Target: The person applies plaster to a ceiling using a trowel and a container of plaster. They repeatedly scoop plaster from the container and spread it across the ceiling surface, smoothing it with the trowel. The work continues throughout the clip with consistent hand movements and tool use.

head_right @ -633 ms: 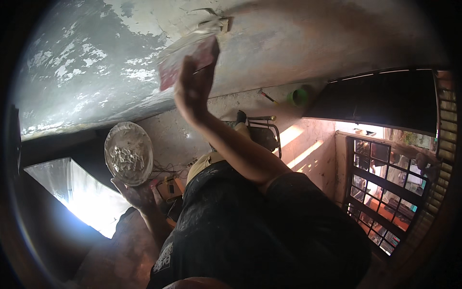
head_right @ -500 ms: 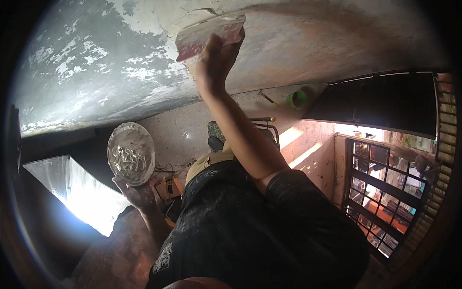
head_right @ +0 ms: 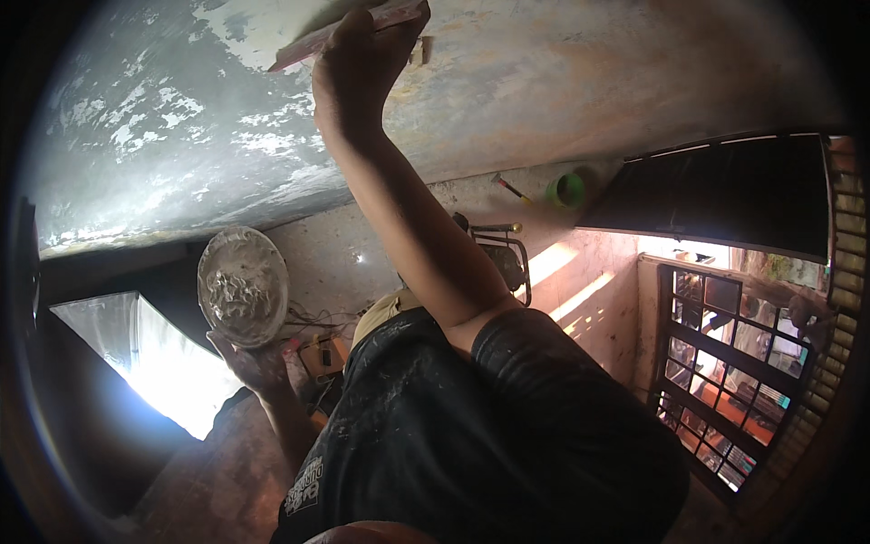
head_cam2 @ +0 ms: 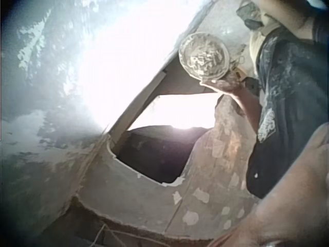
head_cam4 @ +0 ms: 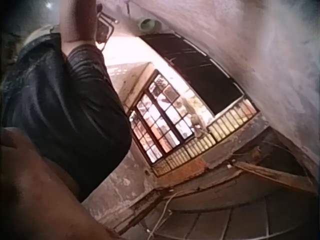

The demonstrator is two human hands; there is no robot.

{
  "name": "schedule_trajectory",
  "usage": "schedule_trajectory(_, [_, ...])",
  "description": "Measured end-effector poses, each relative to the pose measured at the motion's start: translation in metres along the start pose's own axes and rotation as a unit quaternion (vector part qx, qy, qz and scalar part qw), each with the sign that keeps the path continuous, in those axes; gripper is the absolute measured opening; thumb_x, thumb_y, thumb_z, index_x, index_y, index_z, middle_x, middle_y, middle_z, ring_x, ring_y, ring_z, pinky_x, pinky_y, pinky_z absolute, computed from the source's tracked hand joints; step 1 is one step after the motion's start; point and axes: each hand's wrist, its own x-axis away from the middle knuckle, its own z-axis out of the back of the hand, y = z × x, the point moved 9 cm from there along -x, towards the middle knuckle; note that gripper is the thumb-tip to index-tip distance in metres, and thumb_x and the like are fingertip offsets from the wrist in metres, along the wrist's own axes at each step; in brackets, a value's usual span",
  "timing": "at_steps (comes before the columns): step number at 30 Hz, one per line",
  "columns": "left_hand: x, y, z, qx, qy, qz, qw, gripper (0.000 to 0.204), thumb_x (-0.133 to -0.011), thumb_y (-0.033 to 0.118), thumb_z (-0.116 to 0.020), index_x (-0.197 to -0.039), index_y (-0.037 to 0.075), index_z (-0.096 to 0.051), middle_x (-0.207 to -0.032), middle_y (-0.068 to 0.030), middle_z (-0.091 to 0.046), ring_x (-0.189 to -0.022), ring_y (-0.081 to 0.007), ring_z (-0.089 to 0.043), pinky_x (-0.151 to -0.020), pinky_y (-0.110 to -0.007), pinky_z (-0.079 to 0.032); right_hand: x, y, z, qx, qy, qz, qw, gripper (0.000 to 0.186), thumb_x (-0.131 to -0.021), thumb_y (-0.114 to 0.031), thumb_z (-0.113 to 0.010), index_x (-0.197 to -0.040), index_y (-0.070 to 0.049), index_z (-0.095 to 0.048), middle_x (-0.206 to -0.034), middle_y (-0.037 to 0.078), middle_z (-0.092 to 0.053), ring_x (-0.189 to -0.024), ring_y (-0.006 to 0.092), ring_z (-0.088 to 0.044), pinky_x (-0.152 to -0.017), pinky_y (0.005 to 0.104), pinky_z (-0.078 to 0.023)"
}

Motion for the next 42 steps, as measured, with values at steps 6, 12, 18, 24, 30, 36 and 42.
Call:
schedule_trajectory(6, [0.001, -0.002, -0.002, 0.022, -0.013, 0.000, 1.000, 0.071, -0.114, 0.054, -0.042, -0.163, 0.003, -0.035, -0.163, -0.0205, -0.044, -0.150, -0.0381, -0.044, -0.126, -0.058, -0.035, -0.009, -0.024, 0.074, -0.060, 0.030, -0.045, 0.997, 0.017, -0.090, -0.010, -0.068, -0.106, -0.008, -0.064, -0.096, 0.002, -0.065, -0.074, 0.0133, -0.065, -0.074, 0.0305, -0.057])
schedule_trajectory(12, [0.003, -0.013, -0.010, 0.053, -0.027, 0.025, 0.998, 0.072, -0.114, 0.054, -0.044, -0.164, 0.004, -0.035, -0.164, -0.0204, -0.044, -0.151, -0.0380, -0.043, -0.127, -0.058, -0.034, -0.008, -0.025, 0.082, -0.010, -0.004, -0.011, 1.000, 0.028, -0.091, -0.004, -0.063, -0.118, -0.003, -0.061, -0.108, 0.005, -0.065, -0.092, 0.0163, -0.063, -0.081, 0.0324, -0.053])
schedule_trajectory(18, [0.005, -0.010, -0.014, 0.083, -0.090, 0.031, 0.992, 0.063, -0.117, 0.048, -0.037, -0.161, 0.004, -0.041, -0.162, -0.0214, -0.049, -0.149, -0.0372, -0.048, -0.123, -0.058, -0.040, 0.001, -0.016, 0.007, 0.190, -0.038, 0.168, 0.967, 0.045, -0.089, 0.003, -0.048, -0.134, 0.006, -0.044, -0.121, 0.020, -0.050, -0.106, 0.0303, -0.051, -0.101, 0.0434, -0.044])
schedule_trajectory(24, [0.002, -0.005, -0.012, 0.088, -0.116, 0.026, 0.989, 0.062, -0.117, 0.047, -0.037, -0.161, 0.003, -0.041, -0.161, -0.0220, -0.049, -0.148, -0.0381, -0.049, -0.123, -0.057, -0.041, 0.014, -0.026, -0.064, 0.328, -0.015, 0.144, 0.934, 0.076, -0.089, 0.000, -0.052, -0.153, 0.025, -0.020, -0.143, 0.047, -0.040, -0.129, 0.0529, -0.047, -0.113, 0.0564, -0.041])
schedule_trajectory(30, [0.005, -0.003, -0.007, 0.031, -0.028, 0.004, 0.999, 0.064, -0.116, 0.048, -0.038, -0.160, 0.002, -0.040, -0.161, -0.0227, -0.049, -0.147, -0.0386, -0.050, -0.123, -0.057, -0.042, 0.073, -0.030, -0.058, 0.259, -0.188, 0.239, 0.917, 0.080, -0.082, 0.015, -0.050, -0.159, 0.011, -0.027, -0.128, 0.032, -0.048, -0.112, 0.0410, -0.050, -0.097, 0.0539, -0.047])
schedule_trajectory(36, [0.001, -0.011, -0.002, 0.046, -0.002, 0.015, 0.999, 0.068, -0.116, 0.051, -0.037, -0.161, 0.001, -0.038, -0.163, -0.0232, -0.046, -0.148, -0.0388, -0.048, -0.122, -0.059, -0.042, 0.033, -0.047, 0.025, 0.200, -0.115, 0.236, 0.944, 0.058, -0.095, 0.002, -0.043, -0.152, 0.009, -0.041, -0.137, 0.023, -0.053, -0.123, 0.0294, -0.058, -0.105, 0.0437, -0.051])
schedule_trajectory(42, [-0.001, -0.013, -0.001, 0.064, -0.068, 0.050, 0.994, 0.067, -0.115, 0.052, -0.041, -0.161, 0.003, -0.039, -0.163, -0.0213, -0.045, -0.149, -0.0385, -0.046, -0.125, -0.059, -0.038, -0.008, -0.066, 0.006, 0.383, -0.046, 0.296, 0.874, 0.063, -0.097, -0.002, -0.057, -0.155, 0.015, -0.038, -0.149, 0.037, -0.053, -0.133, 0.0469, -0.058, -0.112, 0.0504, -0.048])
